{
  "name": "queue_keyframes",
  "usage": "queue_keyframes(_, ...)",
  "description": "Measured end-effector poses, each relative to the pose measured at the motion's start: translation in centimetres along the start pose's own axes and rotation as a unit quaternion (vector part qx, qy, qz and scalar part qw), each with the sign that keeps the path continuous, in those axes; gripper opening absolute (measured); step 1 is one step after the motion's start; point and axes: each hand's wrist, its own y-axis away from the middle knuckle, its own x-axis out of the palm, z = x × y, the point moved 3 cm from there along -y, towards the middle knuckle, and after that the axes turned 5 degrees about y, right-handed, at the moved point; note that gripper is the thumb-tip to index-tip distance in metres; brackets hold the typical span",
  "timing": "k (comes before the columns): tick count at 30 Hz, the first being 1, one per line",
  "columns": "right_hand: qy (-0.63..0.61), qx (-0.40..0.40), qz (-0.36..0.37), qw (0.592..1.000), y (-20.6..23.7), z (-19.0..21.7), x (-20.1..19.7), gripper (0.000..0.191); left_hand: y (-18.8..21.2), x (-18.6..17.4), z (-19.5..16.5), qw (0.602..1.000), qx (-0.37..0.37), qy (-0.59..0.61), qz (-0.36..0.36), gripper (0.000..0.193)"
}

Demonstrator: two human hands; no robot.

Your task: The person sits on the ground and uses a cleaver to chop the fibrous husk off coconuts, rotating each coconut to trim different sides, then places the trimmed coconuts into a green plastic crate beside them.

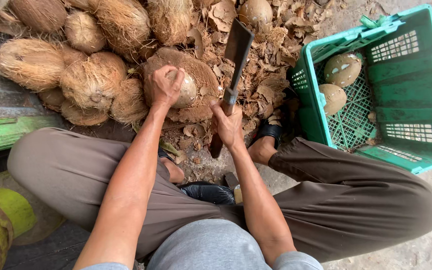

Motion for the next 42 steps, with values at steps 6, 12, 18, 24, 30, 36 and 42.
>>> queue_keyframes(6,0.117,0.266,0.062,0.955,1.3,-5.3,2.0,0.027,-0.2,-0.5,-0.8,0.973,0.208,0.075,-0.071,0.046)
queue_keyframes(12,0.017,0.121,-0.008,0.993,0.5,-1.2,1.0,0.028,-0.3,0.1,0.0,0.996,0.074,0.051,-0.025,0.043)
queue_keyframes(18,0.074,0.139,0.036,0.987,0.5,-2.7,2.2,0.015,-0.3,-0.4,-0.4,1.000,0.024,-0.007,0.003,0.037)
queue_keyframes(24,0.107,0.222,0.128,0.961,0.3,-2.5,2.3,0.027,-0.9,-0.3,0.4,1.000,0.021,0.017,0.008,0.038)
queue_keyframes(30,-0.036,0.252,0.077,0.964,0.3,2.1,-0.4,0.033,-0.7,-0.2,0.0,0.972,0.223,0.070,-0.006,0.046)
queue_keyframes(36,-0.007,0.074,0.005,0.997,0.5,1.4,1.0,0.022,-0.5,-0.3,-0.1,0.995,0.094,0.013,0.040,0.049)
queue_keyframes(42,0.071,0.265,0.078,0.959,1.4,-3.8,3.0,0.034,-0.5,0.1,-0.3,0.987,0.148,0.058,-0.007,0.051)
